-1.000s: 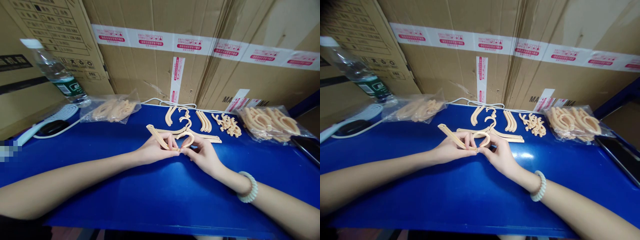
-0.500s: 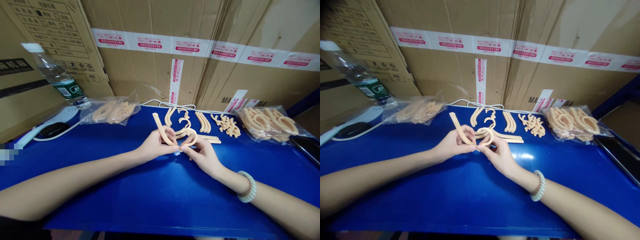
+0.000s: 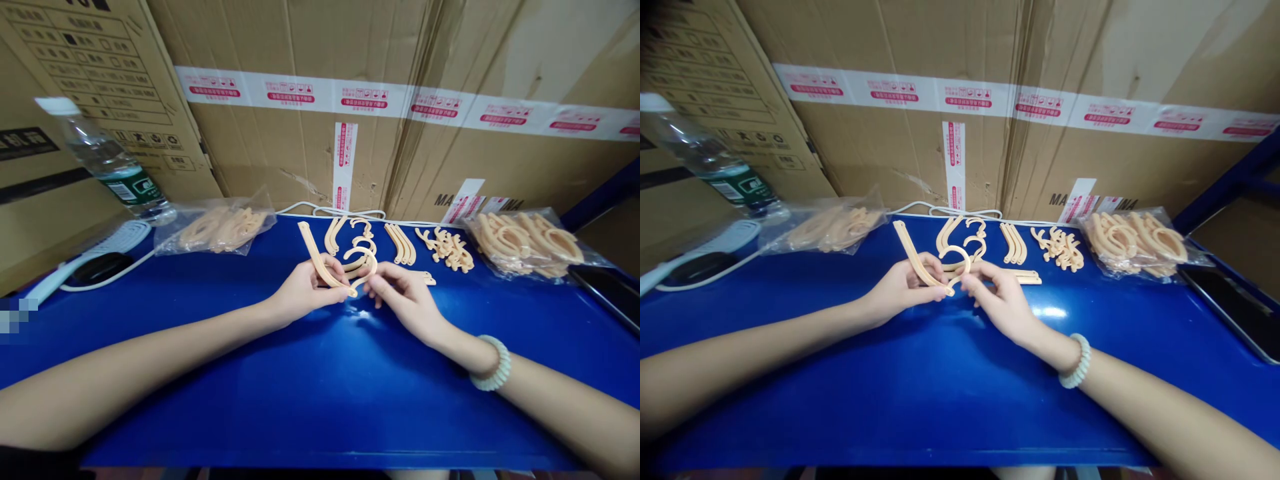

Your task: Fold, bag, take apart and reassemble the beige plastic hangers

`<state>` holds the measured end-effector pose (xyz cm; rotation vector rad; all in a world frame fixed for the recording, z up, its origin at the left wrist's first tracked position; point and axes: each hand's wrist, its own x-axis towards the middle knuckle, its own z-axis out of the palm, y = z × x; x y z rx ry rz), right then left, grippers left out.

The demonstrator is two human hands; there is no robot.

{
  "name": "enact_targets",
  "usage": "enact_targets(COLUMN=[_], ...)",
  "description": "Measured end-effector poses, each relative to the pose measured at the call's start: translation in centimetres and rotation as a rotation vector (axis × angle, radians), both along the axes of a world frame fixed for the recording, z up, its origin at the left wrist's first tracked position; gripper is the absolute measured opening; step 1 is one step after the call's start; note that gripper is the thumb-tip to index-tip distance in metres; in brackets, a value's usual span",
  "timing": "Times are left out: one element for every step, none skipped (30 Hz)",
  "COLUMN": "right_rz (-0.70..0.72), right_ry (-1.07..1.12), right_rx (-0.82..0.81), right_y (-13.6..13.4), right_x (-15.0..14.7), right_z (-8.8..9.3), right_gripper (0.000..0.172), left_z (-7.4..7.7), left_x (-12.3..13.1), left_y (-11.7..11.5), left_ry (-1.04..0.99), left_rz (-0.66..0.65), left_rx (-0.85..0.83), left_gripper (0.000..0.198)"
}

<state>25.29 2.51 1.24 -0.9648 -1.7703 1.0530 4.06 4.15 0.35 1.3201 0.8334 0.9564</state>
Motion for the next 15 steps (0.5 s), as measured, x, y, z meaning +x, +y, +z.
enact_targets(right_rz=[-0.043,-0.093,-0.15,-0.195,-0.201,-0.205,-0.195,-0.171,-0.145,-0.119,-0.098,-0.086,-0.081,-0.08,-0.08], right_ry=[-0.036,-0.098,-0.189,-0.304,-0.447,-0.571,-0.678,-0.754,-0.807,-0.846,-0.873,-0.892,-0.904,-0.908,-0.9], right_rx=[0.059,0.142,0.25,0.392,0.535,0.659,0.736,0.779,0.796,0.797,0.79,0.781,0.773,0.766,0.759], right_y=[0.5,1.2,1.9,2.8,3.7,4.6,5.4,6.1,6.6,7.0,7.3,7.5,7.6,7.7,7.7], right_x=[0.7,1.5,2.5,3.5,4.6,5.7,6.6,7.4,8.1,8.5,8.8,8.9,9.0,8.9,8.8], right_z=[0.3,0.6,0.8,1.1,1.3,1.4,1.5,1.4,1.3,1.1,0.9,0.7,0.4,0.2,0.0], right_gripper=[0.027,0.025,0.023,0.02,0.019,0.019,0.021,0.021,0.021,0.02,0.019,0.018,0.017,0.017,0.017], left_z=[0.0,0.0,0.0,0.0,0.0,0.0,0.0,0.0,0.1,0.1,0.1,0.1,0.0,-0.1,-0.2], left_x=[0.0,-0.1,-0.1,-0.2,-0.2,-0.2,-0.2,-0.2,-0.2,-0.3,-0.3,-0.3,-0.3,-0.4,-0.4], left_y=[0.0,0.1,0.1,0.2,0.2,0.2,0.2,0.2,0.2,0.2,0.2,0.2,0.3,0.3,0.4], left_ry=[-0.014,-0.026,-0.034,-0.038,-0.037,-0.031,-0.023,-0.016,-0.012,-0.01,-0.008,-0.006,-0.003,-0.001,0.0], left_rz=[0.003,0.005,0.007,0.006,0.003,0.002,0.002,0.001,0.002,0.005,0.008,0.012,0.014,0.016,0.016], left_rx=[-0.014,-0.024,-0.03,-0.034,-0.037,-0.04,-0.045,-0.05,-0.056,-0.06,-0.063,-0.064,-0.064,-0.062,-0.06], left_gripper=[0.036,0.035,0.034,0.032,0.031,0.03,0.029,0.029,0.029,0.029,0.029,0.029,0.028,0.028,0.028])
